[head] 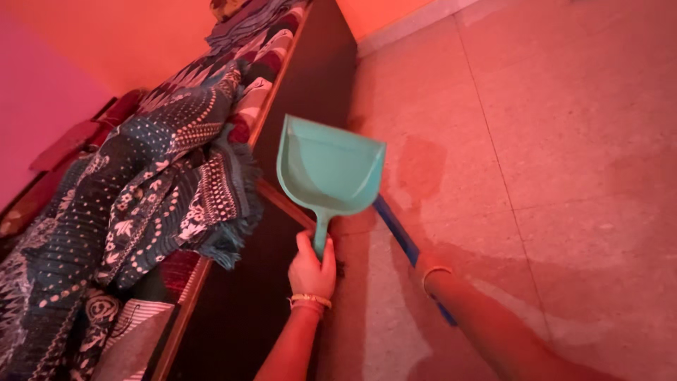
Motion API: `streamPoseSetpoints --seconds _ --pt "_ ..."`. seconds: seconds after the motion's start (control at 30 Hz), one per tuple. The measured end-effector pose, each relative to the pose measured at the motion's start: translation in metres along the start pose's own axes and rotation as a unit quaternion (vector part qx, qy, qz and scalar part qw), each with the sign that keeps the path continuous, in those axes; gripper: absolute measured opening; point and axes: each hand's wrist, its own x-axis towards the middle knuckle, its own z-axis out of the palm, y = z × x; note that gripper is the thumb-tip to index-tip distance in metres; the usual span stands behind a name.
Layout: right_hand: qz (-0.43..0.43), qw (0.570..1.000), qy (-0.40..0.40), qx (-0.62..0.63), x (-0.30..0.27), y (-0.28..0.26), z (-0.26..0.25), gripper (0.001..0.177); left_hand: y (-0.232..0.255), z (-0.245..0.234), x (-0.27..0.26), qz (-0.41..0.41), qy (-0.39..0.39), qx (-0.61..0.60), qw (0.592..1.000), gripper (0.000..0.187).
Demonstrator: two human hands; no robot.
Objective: The person sweeps small pieces of debris on a tiled floor using a broom and dustpan. They gather the debris into a pile and sweep it into the dustpan.
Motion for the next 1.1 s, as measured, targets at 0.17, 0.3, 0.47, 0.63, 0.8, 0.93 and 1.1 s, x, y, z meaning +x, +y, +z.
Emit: streamPoseSetpoints --seconds 0.17,0.3,0.47,0.63,0.8,0.93,1.1 --pt "0.033 0.997 -0.067 -0.036 0.023 -0.05 -0.037 0.045 0.048 -0.009 0.028 0.025 0.048 -0.012 0.998 0.032" --pt "0.023 0.992 -0.126 -0.016 -0.002 -0.088 -0.023 0.046 0.073 -0.024 0.056 0.017 0.08 -0.009 0.997 0.031" --pt "0.006 0.985 -0.158 0.066 -0.037 -0.131 0.025 0.053 0.101 -0.049 0.099 0.041 0.121 0.006 0.992 0.034" --pt "0.04 0.969 -0.15 0.192 -0.042 -0.153 0.039 0.054 0.121 -0.032 0.147 -0.048 0.066 0.08 0.993 0.042" --pt "0.042 0.979 -0.109 0.169 -0.028 -0.137 0.029 0.054 0.106 0.038 0.155 -0.148 0.052 0.053 0.986 0.049" --pt "0.041 0.979 -0.106 0.167 0.012 -0.08 -0.018 0.05 0.094 0.107 0.146 -0.177 -0.003 0.024 0.984 0.052" --pt "-0.049 0.994 0.016 0.101 0.087 0.004 -0.091 0.052 0.089 0.167 0.164 -0.183 -0.051 0.022 0.981 0.054"
